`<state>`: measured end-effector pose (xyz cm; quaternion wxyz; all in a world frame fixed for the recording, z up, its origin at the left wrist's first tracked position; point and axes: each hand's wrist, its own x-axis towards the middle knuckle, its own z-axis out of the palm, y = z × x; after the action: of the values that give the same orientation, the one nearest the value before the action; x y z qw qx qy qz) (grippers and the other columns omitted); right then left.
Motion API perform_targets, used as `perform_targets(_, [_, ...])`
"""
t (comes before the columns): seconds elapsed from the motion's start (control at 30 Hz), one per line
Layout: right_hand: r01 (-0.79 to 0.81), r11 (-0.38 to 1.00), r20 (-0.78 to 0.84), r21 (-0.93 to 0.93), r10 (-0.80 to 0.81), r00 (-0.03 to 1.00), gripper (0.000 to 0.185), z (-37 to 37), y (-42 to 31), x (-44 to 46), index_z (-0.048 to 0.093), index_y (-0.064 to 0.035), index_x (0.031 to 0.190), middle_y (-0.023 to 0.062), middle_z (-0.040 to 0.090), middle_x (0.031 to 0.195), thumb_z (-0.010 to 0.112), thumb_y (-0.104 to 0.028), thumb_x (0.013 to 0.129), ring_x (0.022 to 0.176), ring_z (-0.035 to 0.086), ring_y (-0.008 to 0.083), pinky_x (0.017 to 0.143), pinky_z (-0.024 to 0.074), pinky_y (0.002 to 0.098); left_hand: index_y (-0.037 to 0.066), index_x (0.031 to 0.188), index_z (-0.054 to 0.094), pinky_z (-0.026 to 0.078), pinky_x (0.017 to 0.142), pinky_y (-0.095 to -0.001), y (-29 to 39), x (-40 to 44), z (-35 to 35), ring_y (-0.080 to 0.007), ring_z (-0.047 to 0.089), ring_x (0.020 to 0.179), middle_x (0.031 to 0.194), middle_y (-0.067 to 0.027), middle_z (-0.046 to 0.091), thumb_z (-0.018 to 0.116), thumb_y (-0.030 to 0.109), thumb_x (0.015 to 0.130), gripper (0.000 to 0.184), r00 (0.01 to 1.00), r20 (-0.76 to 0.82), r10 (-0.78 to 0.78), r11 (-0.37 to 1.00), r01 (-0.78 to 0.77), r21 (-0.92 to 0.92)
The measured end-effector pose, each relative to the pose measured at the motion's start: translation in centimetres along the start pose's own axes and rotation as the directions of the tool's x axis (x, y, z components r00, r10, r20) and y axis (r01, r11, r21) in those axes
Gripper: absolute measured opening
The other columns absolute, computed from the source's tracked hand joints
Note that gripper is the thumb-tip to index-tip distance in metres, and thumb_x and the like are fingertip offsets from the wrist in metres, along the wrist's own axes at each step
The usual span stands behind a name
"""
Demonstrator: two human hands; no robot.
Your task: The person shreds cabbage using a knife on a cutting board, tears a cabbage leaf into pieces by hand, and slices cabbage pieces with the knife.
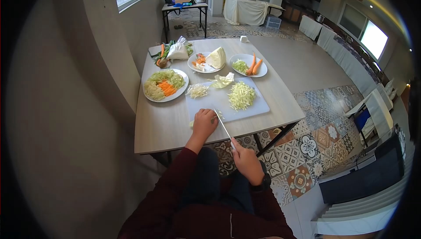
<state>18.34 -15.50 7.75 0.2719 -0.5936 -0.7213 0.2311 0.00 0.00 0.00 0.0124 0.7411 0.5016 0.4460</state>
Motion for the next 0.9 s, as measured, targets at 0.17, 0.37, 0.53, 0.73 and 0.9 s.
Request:
perform_targets(0.17, [0.017,0.999,-0.049,-0.045,-0.020,0.999,0.042,0.5,0.0,0.7,0.057,-0.0067,0.135,0.0291,0.062,0.076,0.055,-0.018,0.094,0.074,0.063,0.0455,0.069,0.0492,0.0527,0.009,0.084,0.065,0.047,0.082,-0.0434,0.7,0.1,0.0,-0.0290,0.060,0.093,0.089,-0.0046,0.067,0.072,0.010,0.074,0.012,1.000,-0.022,-0.001,1.000,0.001,-0.010])
perform_targets(0.37, [0.042,0.965,-0.084,-0.257,-0.065,0.994,0.044,-1.1,0.9,-0.6,0.058,-0.0250,0.137,0.0196,0.064,0.077,0.057,-0.024,0.093,0.073,0.066,0.0396,0.065,0.0523,0.0518,0.009,0.083,0.066,0.047,0.081,-0.0431,0.5,0.1,-0.3,-0.0292,0.061,0.092,0.088,-0.0053,0.067,0.072,0.010,0.074,0.011,0.999,-0.038,0.019,1.000,-0.019,-0.014])
perform_targets(0.53, [0.004,0.937,-0.142,-0.349,-0.057,0.988,0.045,-2.2,4.4,0.2,0.058,-0.0308,0.137,0.0158,0.062,0.077,0.059,-0.026,0.092,0.072,0.064,0.0371,0.064,0.0524,0.0489,0.008,0.087,0.067,0.048,0.085,-0.0428,0.7,0.1,-0.3,-0.0297,0.062,0.095,0.089,-0.0069,0.069,0.071,0.010,0.076,0.012,0.999,-0.041,-0.004,0.999,0.003,-0.036])
perform_targets(0.73, [0.165,0.976,-0.213,-0.139,-0.192,0.958,0.044,-3.1,8.3,2.6,0.058,-0.0232,0.138,0.0146,0.066,0.077,0.058,-0.024,0.094,0.070,0.065,0.0333,0.065,0.0532,0.0429,0.007,0.082,0.066,0.047,0.081,-0.0434,0.3,0.2,-0.3,-0.0293,0.062,0.092,0.085,-0.0065,0.068,0.072,0.007,0.076,0.009,0.999,-0.043,0.018,0.997,-0.021,-0.070])
perform_targets(0.9, [-0.147,0.919,0.012,0.365,0.153,0.988,0.044,-4.9,6.2,2.9,0.056,-0.0121,0.141,0.0057,0.062,0.068,0.058,-0.019,0.097,0.054,0.057,0.0122,0.053,0.0488,0.0287,0.007,0.084,0.068,0.048,0.080,-0.0437,-0.6,1.4,-0.6,-0.0306,0.063,0.089,0.083,-0.0080,0.069,0.071,0.005,0.078,0.008,0.998,0.035,0.049,0.985,-0.043,-0.165])
